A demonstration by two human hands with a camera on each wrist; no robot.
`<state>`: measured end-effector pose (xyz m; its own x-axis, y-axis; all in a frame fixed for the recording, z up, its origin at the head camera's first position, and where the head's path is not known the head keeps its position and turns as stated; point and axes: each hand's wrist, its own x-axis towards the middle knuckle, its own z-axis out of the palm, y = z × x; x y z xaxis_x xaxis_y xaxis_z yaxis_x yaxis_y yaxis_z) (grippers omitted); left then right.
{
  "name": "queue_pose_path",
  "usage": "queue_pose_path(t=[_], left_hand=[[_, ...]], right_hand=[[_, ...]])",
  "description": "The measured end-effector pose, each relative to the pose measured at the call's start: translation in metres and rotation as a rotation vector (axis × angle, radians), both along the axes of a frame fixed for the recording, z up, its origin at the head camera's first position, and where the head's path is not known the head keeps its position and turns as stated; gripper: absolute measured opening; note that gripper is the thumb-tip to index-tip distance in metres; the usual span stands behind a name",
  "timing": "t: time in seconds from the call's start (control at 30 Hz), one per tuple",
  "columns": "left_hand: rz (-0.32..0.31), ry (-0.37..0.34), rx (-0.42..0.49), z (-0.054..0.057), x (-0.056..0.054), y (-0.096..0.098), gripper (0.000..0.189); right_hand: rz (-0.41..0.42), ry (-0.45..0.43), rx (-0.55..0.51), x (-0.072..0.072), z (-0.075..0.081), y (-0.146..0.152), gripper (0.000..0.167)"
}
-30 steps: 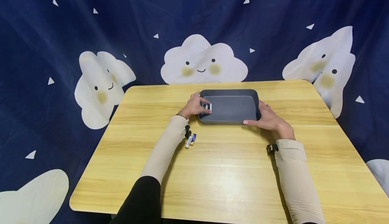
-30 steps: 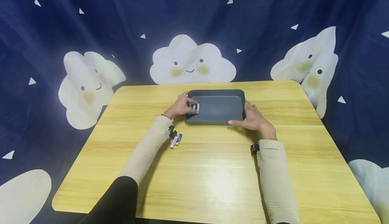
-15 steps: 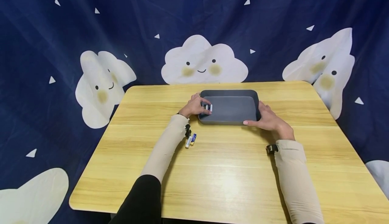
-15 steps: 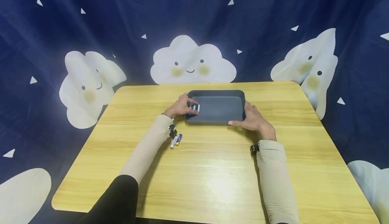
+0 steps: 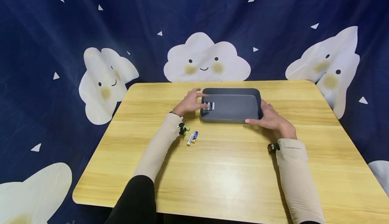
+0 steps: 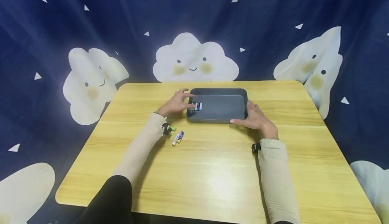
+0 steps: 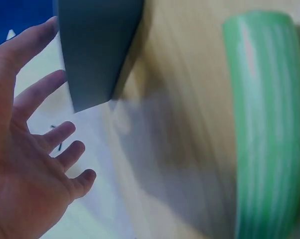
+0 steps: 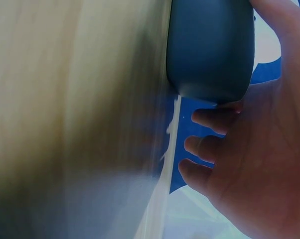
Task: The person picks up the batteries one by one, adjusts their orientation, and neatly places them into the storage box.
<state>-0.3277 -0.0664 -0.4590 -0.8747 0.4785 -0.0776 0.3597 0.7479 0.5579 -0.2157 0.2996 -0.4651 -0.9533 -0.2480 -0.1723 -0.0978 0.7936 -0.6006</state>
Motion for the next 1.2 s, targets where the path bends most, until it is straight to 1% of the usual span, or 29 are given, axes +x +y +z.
queue_pose_path(t=[0.13, 0.23, 0.37, 0.53, 0.73, 0.83, 0.97, 1.0, 1.13, 1.2], left_hand=[[0.013, -0.003, 0.061, 0.007, 0.005, -0.014, 0.058], [0.015, 0.001, 0.093, 0.009, 0.010, -0.026, 0.056], [0.022, 0.009, 0.098, 0.011, 0.018, -0.041, 0.057], [0.027, -0.006, 0.097, 0.013, 0.033, -0.062, 0.059], [0.031, 0.005, 0.015, 0.011, 0.051, -0.084, 0.060], [0.038, 0.045, -0.037, 0.008, 0.059, -0.090, 0.060], [0.047, 0.126, -0.115, 0.004, 0.070, -0.093, 0.051], [0.050, 0.138, -0.132, 0.003, 0.073, -0.093, 0.051], [0.072, 0.156, -0.206, 0.002, 0.085, -0.092, 0.065], [0.100, 0.156, -0.248, 0.002, 0.091, -0.090, 0.066]], right_hand=[[0.007, -0.006, -0.004, -0.001, -0.001, 0.000, 0.130], [0.013, -0.006, -0.007, -0.001, -0.001, 0.000, 0.130], [0.016, 0.005, -0.017, -0.002, -0.001, 0.000, 0.129], [0.020, 0.012, -0.028, -0.001, -0.001, 0.000, 0.129], [0.021, 0.009, -0.024, -0.002, -0.001, 0.000, 0.129], [0.018, 0.004, -0.015, -0.002, -0.001, 0.000, 0.129], [0.014, -0.008, -0.004, -0.001, -0.001, 0.000, 0.130], [0.013, -0.010, -0.003, -0.001, -0.001, 0.000, 0.130], [0.014, -0.004, -0.007, -0.002, -0.002, 0.001, 0.130], [0.019, 0.006, -0.014, -0.002, -0.002, 0.001, 0.130]])
